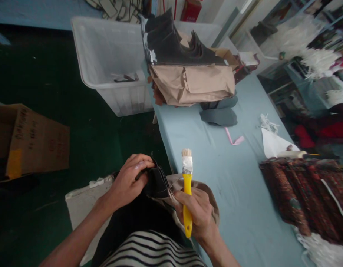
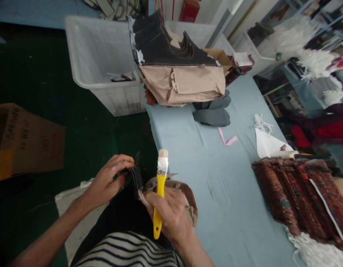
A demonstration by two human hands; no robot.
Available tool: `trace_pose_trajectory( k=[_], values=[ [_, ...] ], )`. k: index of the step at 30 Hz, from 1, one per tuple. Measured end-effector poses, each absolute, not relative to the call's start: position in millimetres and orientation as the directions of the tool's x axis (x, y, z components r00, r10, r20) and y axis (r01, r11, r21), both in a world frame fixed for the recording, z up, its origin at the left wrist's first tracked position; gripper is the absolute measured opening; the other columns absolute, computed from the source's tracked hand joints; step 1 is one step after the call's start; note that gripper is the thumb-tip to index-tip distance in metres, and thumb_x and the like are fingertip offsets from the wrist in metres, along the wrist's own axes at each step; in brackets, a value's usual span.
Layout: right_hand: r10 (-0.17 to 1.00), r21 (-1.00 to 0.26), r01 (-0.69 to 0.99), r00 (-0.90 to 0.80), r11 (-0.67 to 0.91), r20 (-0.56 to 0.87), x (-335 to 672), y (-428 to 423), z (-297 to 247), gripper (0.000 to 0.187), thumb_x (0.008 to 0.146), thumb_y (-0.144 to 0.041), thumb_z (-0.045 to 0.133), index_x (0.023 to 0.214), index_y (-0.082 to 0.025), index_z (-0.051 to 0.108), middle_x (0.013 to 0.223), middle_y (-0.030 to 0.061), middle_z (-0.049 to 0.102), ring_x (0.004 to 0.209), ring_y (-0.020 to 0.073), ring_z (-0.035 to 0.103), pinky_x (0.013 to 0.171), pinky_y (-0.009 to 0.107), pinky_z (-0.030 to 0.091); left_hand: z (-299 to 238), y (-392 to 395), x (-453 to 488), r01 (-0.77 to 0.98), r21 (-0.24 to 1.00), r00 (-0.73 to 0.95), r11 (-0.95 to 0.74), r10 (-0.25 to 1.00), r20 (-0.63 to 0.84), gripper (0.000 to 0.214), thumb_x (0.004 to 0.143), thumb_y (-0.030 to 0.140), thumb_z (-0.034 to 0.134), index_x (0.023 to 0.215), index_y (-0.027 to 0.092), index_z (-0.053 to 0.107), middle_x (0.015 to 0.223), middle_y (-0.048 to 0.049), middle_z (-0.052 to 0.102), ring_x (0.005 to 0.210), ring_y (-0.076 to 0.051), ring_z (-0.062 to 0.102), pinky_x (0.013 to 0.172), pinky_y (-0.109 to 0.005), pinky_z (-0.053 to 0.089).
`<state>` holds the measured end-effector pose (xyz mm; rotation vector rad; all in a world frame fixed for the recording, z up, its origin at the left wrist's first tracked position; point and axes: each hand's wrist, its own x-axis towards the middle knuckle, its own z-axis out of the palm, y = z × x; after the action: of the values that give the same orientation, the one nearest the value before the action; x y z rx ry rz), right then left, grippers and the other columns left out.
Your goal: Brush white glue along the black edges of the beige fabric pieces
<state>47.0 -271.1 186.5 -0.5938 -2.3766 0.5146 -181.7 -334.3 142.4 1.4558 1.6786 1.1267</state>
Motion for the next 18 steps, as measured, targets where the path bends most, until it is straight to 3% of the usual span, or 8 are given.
trace_pose_trajectory(
  k=[2, 7, 11, 13, 18],
  values=[
    [0.546, -0.504, 0.299, -0.699, 0.810, 0.463, 48.5, -273.4, 184.0, 0.018, 0.100, -0.011, 0.056, 0.110, -0.023, 0.065, 0.070, -0.0006, 0.070, 0.053, 0.0153, 0.062, 0.052, 0.029, 0.049, 141.7, -334.7, -190.4, 0.407, 0.913, -0.032, -0.035, 0.998, 0.053, 0.028, 0.093, 0.013, 0.049, 0.103, 0.024, 0.073, 0.109, -0.0070, 0.075, 0.107, -0.026, 0.068, 0.099, -0.041, 0.053],
    [0.618, -0.577, 0.322, -0.650, 0.751, 0.443, 55.0, -278.0, 170.9, 0.015, 0.105, -0.015, 0.053, 0.112, -0.022, 0.065, 0.068, -0.0017, 0.064, 0.053, 0.0146, 0.058, 0.050, 0.029, 0.043, 151.1, -329.2, -202.6, 0.353, 0.925, 0.083, 0.138, 0.980, -0.178, 0.034, 0.089, 0.039, 0.070, 0.118, 0.027, 0.079, 0.128, -0.0103, 0.078, 0.122, -0.034, 0.070, 0.108, -0.043, 0.055],
    [0.709, -0.595, 0.419, -0.569, 0.686, 0.417, 65.6, -279.6, 159.1, 0.014, 0.104, -0.015, 0.057, 0.114, -0.024, 0.064, 0.070, -0.0027, 0.066, 0.055, 0.0131, 0.059, 0.052, 0.027, 0.044, 170.5, -304.6, -194.8, 0.291, 0.948, 0.309, 0.133, 0.924, -0.224, 0.021, 0.092, 0.041, 0.070, 0.100, 0.027, 0.084, 0.106, -0.0078, 0.080, 0.102, -0.029, 0.075, 0.093, -0.035, 0.060],
    [0.752, -0.606, 0.463, -0.521, 0.646, 0.404, 72.0, -279.5, 153.2, 0.016, 0.104, -0.014, 0.058, 0.114, -0.025, 0.063, 0.074, -0.0020, 0.070, 0.058, 0.0129, 0.062, 0.054, 0.026, 0.046, 175.6, -292.0, -186.1, 0.281, 0.951, 0.418, 0.130, 0.875, -0.244, 0.020, 0.095, 0.038, 0.068, 0.099, 0.029, 0.085, 0.100, -0.0053, 0.080, 0.096, -0.026, 0.074, 0.089, -0.032, 0.060],
    [0.815, -0.669, 0.477, -0.430, 0.571, 0.388, 86.7, -280.6, 142.1, 0.013, 0.108, -0.019, 0.053, 0.108, -0.022, 0.065, 0.074, -0.0006, 0.069, 0.057, 0.0154, 0.062, 0.052, 0.029, 0.045, 166.5, -284.7, -160.4, 0.333, 0.919, 0.423, 0.209, 0.839, -0.344, 0.026, 0.097, 0.043, 0.065, 0.106, 0.031, 0.086, 0.107, -0.0049, 0.081, 0.101, -0.029, 0.072, 0.095, -0.035, 0.060]
  ],
)
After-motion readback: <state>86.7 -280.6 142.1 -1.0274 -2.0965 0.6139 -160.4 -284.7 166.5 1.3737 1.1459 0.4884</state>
